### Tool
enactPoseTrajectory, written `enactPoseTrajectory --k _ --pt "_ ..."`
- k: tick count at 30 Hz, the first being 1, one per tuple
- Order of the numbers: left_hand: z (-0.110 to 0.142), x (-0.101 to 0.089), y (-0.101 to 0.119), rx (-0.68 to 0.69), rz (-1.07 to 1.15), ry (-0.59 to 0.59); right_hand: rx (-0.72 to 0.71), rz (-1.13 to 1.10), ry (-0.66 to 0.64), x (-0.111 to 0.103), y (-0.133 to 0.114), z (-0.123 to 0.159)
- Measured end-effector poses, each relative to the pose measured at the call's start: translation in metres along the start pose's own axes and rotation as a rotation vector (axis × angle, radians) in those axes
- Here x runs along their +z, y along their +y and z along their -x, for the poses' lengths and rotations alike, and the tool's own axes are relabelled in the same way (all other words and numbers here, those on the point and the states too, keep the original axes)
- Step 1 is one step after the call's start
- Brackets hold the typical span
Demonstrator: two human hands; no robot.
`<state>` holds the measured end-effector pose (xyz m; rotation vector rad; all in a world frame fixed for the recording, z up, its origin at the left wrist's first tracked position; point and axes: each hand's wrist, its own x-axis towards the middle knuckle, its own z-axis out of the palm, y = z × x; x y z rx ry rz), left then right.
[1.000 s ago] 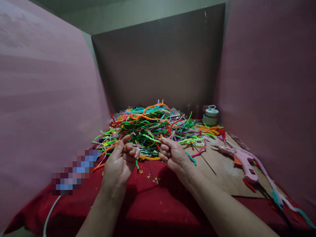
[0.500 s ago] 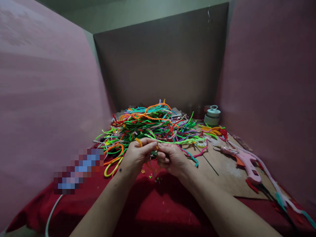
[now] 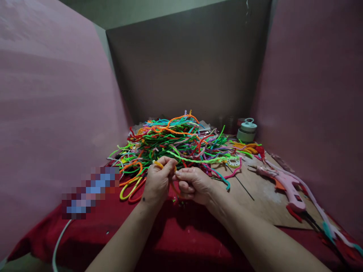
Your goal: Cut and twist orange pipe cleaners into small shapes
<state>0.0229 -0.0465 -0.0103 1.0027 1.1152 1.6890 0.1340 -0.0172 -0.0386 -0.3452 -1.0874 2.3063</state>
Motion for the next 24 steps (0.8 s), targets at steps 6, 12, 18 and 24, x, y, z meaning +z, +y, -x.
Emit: enactPoseTrajectory --k 6,12,18,24 --pt "-0.010 -0.009 -0.003 -0.187 0.201 -0.116 -0.083 -0.071 -0.058 0.000 0.001 -0.001" --pt "-0.011 -0.022 -0.007 -0.279 0.144 -0.252 -0.100 -0.089 -0.074 0.000 0.003 -0.002" --pt "-0.006 -0.022 -0.002 -0.293 0.058 -0.235 -0.115 -0.052 0.004 -0.002 0.003 -0.002" --pt "-0.006 -0.021 -0.006 -0.228 0.037 -0.268 -0.129 -0.021 0.043 -0.003 0.003 -0.002"
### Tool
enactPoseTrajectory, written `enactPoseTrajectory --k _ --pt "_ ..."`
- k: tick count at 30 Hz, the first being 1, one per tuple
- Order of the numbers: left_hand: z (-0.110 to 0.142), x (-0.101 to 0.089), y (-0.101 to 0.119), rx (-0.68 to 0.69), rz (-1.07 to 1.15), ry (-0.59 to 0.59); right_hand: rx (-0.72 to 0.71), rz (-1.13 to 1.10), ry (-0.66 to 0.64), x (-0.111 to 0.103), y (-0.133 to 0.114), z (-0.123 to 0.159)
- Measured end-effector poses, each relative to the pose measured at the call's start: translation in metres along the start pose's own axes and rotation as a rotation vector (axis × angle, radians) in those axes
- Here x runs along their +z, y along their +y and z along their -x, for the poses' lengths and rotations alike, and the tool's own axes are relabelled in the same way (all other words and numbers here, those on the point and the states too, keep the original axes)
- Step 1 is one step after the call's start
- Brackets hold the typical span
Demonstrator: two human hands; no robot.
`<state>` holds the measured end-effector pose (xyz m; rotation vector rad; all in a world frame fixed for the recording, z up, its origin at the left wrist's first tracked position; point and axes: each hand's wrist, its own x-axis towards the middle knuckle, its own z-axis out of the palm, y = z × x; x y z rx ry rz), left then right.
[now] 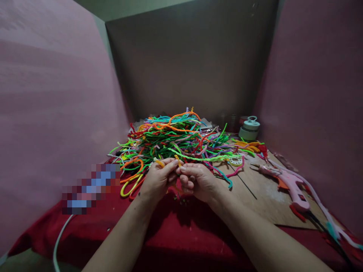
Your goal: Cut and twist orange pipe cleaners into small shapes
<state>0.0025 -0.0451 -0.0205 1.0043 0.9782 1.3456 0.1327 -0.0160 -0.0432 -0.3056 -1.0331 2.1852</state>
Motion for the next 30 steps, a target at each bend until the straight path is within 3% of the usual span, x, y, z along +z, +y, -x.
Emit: enactPoseTrajectory --k 9,18,23,30 --pt "0.002 -0.002 0.003 0.047 -0.121 -0.011 -0.066 0.091 0.097 0.005 -0.003 0.000" --pt "0.005 0.002 0.006 0.100 -0.303 0.109 -0.170 0.263 0.203 0.007 0.001 -0.003" --pt "0.005 0.003 0.005 0.171 -0.508 0.196 -0.124 0.225 0.246 0.010 0.002 -0.003" --pt "0.005 0.003 0.004 0.264 -0.736 0.112 -0.272 0.215 0.430 0.013 -0.002 -0.003"
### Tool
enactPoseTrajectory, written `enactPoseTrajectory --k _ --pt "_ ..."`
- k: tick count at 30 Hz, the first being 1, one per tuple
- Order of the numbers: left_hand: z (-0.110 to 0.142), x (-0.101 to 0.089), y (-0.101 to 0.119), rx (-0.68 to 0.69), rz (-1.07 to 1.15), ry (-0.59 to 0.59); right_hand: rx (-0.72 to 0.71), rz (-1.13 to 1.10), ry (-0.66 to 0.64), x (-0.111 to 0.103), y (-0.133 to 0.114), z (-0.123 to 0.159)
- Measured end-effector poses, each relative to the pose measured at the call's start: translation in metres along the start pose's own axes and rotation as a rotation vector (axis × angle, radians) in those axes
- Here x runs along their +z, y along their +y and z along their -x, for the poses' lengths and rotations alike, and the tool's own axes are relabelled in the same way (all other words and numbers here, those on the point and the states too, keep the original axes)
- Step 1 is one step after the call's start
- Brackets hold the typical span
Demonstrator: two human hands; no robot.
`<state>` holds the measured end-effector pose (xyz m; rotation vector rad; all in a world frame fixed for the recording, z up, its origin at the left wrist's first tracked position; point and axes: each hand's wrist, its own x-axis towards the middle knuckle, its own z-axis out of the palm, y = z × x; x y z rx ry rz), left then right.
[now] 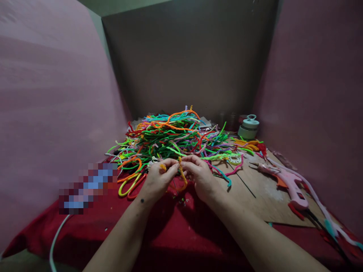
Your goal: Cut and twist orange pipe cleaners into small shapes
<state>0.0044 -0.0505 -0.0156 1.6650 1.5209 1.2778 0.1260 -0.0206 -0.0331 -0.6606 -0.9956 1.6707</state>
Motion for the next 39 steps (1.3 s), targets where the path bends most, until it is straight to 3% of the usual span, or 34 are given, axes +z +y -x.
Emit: enactPoseTrajectory --k 5,13,19,23,34,39 --pt "0.002 0.002 0.003 0.070 -0.011 -0.055 -0.013 0.000 -0.030 -0.005 -0.002 -0.005" --pt "0.004 0.001 0.007 -0.068 0.005 0.000 0.020 -0.084 -0.023 -0.007 0.002 -0.008" --pt "0.002 0.005 0.006 -0.045 0.029 -0.051 0.039 -0.136 0.033 -0.006 0.000 -0.007" --pt "0.000 0.005 0.001 -0.075 0.012 -0.031 0.069 -0.149 -0.029 -0.006 -0.001 -0.005" --pt "0.002 0.007 -0.004 -0.109 0.135 0.031 0.052 -0.039 0.007 -0.001 -0.001 -0.003" --pt "-0.001 0.005 -0.008 -0.201 0.374 0.019 0.038 -0.033 -0.011 -0.004 -0.002 -0.006"
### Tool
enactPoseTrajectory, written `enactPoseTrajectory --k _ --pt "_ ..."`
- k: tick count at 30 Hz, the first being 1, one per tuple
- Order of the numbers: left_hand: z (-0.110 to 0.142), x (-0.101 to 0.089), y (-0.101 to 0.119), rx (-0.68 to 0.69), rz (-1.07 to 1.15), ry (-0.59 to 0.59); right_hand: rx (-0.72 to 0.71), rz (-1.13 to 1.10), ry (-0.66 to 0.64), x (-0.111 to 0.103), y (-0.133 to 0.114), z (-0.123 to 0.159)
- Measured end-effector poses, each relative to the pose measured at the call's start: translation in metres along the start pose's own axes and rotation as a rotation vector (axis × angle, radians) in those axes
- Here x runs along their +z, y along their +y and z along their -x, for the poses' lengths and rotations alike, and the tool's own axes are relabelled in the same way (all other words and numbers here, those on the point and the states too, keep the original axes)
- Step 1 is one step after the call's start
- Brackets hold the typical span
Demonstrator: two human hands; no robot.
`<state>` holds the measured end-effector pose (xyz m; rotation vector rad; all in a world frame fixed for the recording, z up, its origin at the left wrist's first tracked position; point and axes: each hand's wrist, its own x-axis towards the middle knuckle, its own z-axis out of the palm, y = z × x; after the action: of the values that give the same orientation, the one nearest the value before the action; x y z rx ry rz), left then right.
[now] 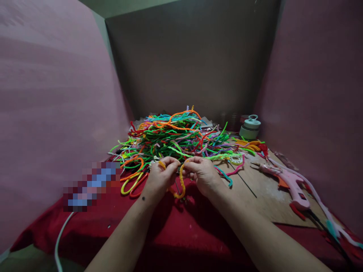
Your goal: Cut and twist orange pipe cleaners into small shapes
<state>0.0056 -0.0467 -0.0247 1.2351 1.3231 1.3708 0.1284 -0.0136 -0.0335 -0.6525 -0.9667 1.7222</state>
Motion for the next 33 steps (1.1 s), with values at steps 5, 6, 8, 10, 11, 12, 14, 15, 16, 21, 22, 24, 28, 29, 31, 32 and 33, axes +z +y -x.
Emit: enactPoseTrajectory --k 5,6,8,10,11,12,14,15,16,21,22,24,28,29,31,32,33 --pt "-0.002 -0.013 -0.002 -0.149 0.234 -0.032 0.056 -0.176 -0.108 -0.009 -0.005 -0.006" --pt "-0.001 -0.016 -0.003 -0.168 0.263 -0.034 0.081 -0.240 -0.144 -0.011 -0.008 -0.006" --pt "0.006 -0.024 -0.006 -0.193 0.316 -0.028 0.131 -0.394 -0.227 -0.015 -0.015 -0.006" --pt "0.016 -0.032 -0.010 -0.230 0.361 -0.016 0.149 -0.558 -0.336 -0.019 -0.024 -0.003" --pt "0.022 -0.037 -0.014 -0.251 0.382 0.000 0.134 -0.621 -0.403 -0.021 -0.028 -0.001" --pt "0.028 -0.042 -0.017 -0.270 0.405 0.028 0.120 -0.665 -0.449 -0.022 -0.032 0.001" --pt "0.038 -0.053 -0.024 -0.271 0.432 0.151 0.093 -0.727 -0.510 -0.023 -0.039 0.005" --pt "0.042 -0.059 -0.028 -0.243 0.419 0.231 0.082 -0.738 -0.522 -0.024 -0.042 0.007" --pt "0.046 -0.065 -0.031 -0.203 0.367 0.309 0.073 -0.737 -0.526 -0.024 -0.044 0.007" --pt "0.047 -0.093 -0.035 0.036 -0.641 0.506 0.075 -0.582 -0.495 -0.024 -0.044 0.006" --pt "0.045 -0.097 -0.033 0.076 -0.907 0.477 0.083 -0.536 -0.493 -0.023 -0.042 0.006" --pt "0.039 -0.100 -0.028 0.105 -1.325 0.354 0.100 -0.447 -0.493 -0.022 -0.037 0.005" --pt "0.030 -0.099 -0.016 -0.047 -1.647 0.146 0.139 -0.320 -0.507 -0.019 -0.027 0.004" --pt "0.030 -0.099 -0.013 -0.085 -1.671 0.110 0.145 -0.299 -0.506 -0.019 -0.025 0.004" --pt "0.035 -0.100 -0.009 -0.107 -1.685 0.023 0.146 -0.270 -0.498 -0.018 -0.023 0.004" --pt "0.039 -0.101 -0.007 -0.105 -1.683 -0.012 0.142 -0.267 -0.495 -0.018 -0.023 0.004" --pt "0.045 -0.102 -0.005 -0.098 -1.674 -0.036 0.137 -0.268 -0.496 -0.017 -0.023 0.004"
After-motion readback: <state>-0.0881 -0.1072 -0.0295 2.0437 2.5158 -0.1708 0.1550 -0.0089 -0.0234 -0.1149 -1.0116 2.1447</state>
